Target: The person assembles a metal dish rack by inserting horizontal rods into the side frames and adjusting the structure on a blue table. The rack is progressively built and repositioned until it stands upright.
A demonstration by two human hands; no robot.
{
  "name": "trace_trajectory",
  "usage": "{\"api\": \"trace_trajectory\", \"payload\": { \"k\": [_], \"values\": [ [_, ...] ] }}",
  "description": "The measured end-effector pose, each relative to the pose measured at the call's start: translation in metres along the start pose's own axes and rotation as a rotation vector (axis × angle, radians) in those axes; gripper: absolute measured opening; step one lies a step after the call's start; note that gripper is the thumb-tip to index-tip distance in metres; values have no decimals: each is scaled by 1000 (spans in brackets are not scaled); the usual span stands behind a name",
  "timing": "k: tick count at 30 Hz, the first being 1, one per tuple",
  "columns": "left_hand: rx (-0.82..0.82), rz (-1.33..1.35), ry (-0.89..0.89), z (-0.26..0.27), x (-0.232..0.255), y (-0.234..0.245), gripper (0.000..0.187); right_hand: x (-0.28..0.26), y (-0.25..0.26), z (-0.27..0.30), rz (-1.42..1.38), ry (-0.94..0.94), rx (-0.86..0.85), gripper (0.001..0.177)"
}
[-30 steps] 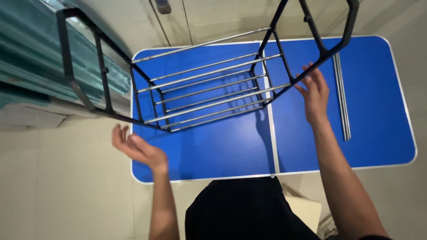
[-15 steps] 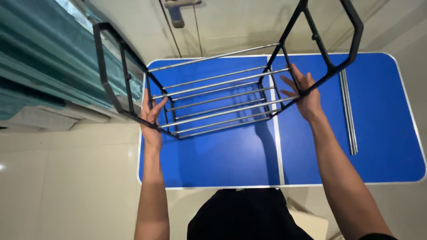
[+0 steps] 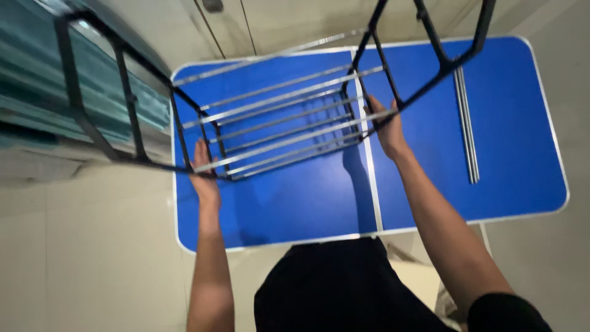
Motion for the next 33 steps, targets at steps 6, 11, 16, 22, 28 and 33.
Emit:
{"api": "trace_trajectory", "payload": {
  "k": [6,11,16,22,28,33],
  "values": [
    [329,78,-92,-6,-16,3,68,25,8,-2,-10,-7,29,89],
    [809,-308,-263,98,-51,-54,34,53,27,61,572,89,381,50],
    [349,-283,-85,167,-77,-136,23,65,91,139,821,13,695,34],
    [-155,-557,226,171,-77,-219,24,66,177,185,1106,17,852,31],
    [-352,-695,280,165,-87,-294,26,69,232,186,1166,-81,778,42],
    [-403,-708,184,168,-102,-334,26,61,240,184,1129,-233,649,36]
  ]
}}
Point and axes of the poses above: each hand's wrist, its own z-axis away from the middle knuckle, its own y-axis out of the back of the hand, x = y × z, the point moved 2 cm from there along -z, towards the middle knuckle, and after that the axes turned 1 degree about -x, right-handed, at the moved point
